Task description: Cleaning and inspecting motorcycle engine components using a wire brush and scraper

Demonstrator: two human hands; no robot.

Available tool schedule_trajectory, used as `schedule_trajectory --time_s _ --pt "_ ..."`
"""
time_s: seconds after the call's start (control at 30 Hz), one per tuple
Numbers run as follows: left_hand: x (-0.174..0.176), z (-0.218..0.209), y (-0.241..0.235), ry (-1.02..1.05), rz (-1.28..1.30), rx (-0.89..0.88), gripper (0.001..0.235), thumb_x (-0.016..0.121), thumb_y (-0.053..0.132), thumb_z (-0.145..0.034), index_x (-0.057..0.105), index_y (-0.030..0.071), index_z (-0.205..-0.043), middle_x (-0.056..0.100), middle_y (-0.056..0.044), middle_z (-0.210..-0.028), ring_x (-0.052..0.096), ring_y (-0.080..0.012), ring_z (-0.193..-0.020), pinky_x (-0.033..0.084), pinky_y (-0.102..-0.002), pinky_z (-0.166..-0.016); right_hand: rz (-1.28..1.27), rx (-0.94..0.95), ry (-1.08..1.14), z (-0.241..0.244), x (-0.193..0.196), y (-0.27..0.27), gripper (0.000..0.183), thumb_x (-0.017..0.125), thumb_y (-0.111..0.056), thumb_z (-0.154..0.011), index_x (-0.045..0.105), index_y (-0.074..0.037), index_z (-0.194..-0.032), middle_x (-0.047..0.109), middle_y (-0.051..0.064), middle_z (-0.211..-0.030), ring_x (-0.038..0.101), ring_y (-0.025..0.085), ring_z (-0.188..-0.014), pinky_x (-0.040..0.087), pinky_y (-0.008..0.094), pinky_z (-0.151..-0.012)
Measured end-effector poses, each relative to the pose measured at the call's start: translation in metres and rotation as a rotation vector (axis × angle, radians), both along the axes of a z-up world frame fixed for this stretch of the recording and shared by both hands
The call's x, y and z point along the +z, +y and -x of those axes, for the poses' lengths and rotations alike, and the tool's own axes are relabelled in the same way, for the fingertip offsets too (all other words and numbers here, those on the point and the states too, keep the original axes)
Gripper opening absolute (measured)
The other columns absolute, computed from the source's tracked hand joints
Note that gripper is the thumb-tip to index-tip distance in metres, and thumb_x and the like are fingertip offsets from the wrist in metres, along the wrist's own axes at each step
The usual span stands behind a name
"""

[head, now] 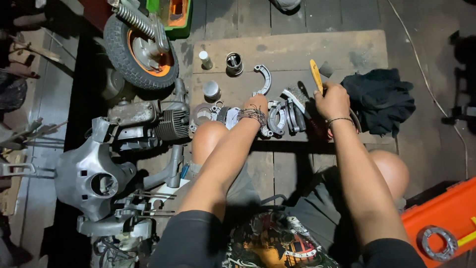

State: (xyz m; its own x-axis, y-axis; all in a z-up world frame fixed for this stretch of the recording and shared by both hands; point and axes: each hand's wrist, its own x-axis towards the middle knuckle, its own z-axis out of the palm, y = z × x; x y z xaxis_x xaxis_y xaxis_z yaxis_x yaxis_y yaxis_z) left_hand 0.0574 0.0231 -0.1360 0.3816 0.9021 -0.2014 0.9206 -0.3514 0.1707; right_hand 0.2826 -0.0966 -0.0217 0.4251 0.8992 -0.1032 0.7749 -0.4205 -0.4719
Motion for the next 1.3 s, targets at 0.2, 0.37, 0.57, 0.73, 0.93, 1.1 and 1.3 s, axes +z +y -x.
schedule_trajectory --time_s 0.2,0.37,0.57,0.73,0.93,1.1,1.3 --pt "0.134 0.015 -0.031 -0.027 0.008 -0.085 0.025 0.057 0.015 -0.096 0.068 -0.001 -0.08 0.068 -0.016 -0.061 0.067 -0.0202 -0.052 0.055 -0.034 -0.047 0.016 -0.003 0.036 0.004 0.009 -0.002 0.04 0.066 -0.027 -0.097 0.072 0.0 -0.126 0.067 0.027 -0.107 0.068 0.052 -0.105 0.056 0.059 -0.088" --pt "0.133 0.014 -0.007 0.001 0.062 -0.046 0.031 0.06 0.028 -0.087 0.071 -0.001 -0.08 0.068 -0.016 -0.064 0.069 -0.0228 -0.058 0.056 -0.037 -0.048 0.073 -0.001 -0.002 -0.005 0.002 -0.011 0.038 0.064 -0.025 -0.098 0.07 -0.002 -0.128 0.069 0.027 -0.109 0.068 0.051 -0.106 0.056 0.059 -0.088" --pt "0.11 0.005 0.018 -0.023 0.029 -0.039 0.027 0.061 0.022 -0.084 0.072 0.004 -0.067 0.066 -0.013 -0.059 0.069 -0.0233 -0.059 0.059 -0.037 -0.056 0.085 -0.012 -0.01 -0.01 0.004 -0.026 0.037 0.066 -0.025 -0.098 0.07 -0.004 -0.128 0.071 0.027 -0.11 0.068 0.051 -0.109 0.056 0.059 -0.091" --pt "0.081 -0.013 0.031 -0.005 -0.009 -0.044 0.029 0.063 0.022 -0.086 0.069 0.005 -0.064 0.064 -0.015 -0.058 0.066 -0.0218 -0.059 0.061 -0.04 -0.057 0.085 -0.032 -0.005 -0.009 0.013 -0.033 0.036 0.066 -0.026 -0.097 0.071 -0.005 -0.127 0.071 0.027 -0.111 0.068 0.05 -0.11 0.055 0.059 -0.093" --pt "0.052 -0.031 0.036 0.063 0.038 -0.043 0.02 0.059 0.014 -0.093 0.073 0.001 -0.087 0.067 -0.018 -0.077 0.07 -0.0316 -0.083 0.061 -0.048 -0.07 -0.026 -0.068 -0.008 -0.013 0.026 -0.039 0.036 0.068 -0.025 -0.097 0.07 -0.004 -0.127 0.071 0.027 -0.111 0.067 0.05 -0.109 0.054 0.06 -0.094" --pt "0.005 -0.035 0.062 0.104 0.084 -0.047 0.022 0.054 0.009 -0.094 0.074 0.002 -0.095 0.07 -0.017 -0.09 0.069 -0.0353 -0.095 0.056 -0.051 -0.079 -0.064 -0.09 0.037 -0.011 0.032 -0.035 0.036 0.068 -0.025 -0.098 0.07 -0.003 -0.126 0.071 0.028 -0.11 0.067 0.051 -0.109 0.054 0.059 -0.094" --pt "0.076 -0.029 0.032 0.146 0.043 -0.015 0.021 0.054 0.017 -0.1 0.073 0.008 -0.102 0.071 -0.015 -0.098 0.064 -0.0225 -0.094 0.049 -0.035 -0.084 -0.072 -0.092 -0.006 -0.019 0.016 -0.028 0.035 0.071 -0.026 -0.096 0.072 -0.006 -0.125 0.073 0.025 -0.109 0.068 0.048 -0.109 0.054 0.057 -0.093"
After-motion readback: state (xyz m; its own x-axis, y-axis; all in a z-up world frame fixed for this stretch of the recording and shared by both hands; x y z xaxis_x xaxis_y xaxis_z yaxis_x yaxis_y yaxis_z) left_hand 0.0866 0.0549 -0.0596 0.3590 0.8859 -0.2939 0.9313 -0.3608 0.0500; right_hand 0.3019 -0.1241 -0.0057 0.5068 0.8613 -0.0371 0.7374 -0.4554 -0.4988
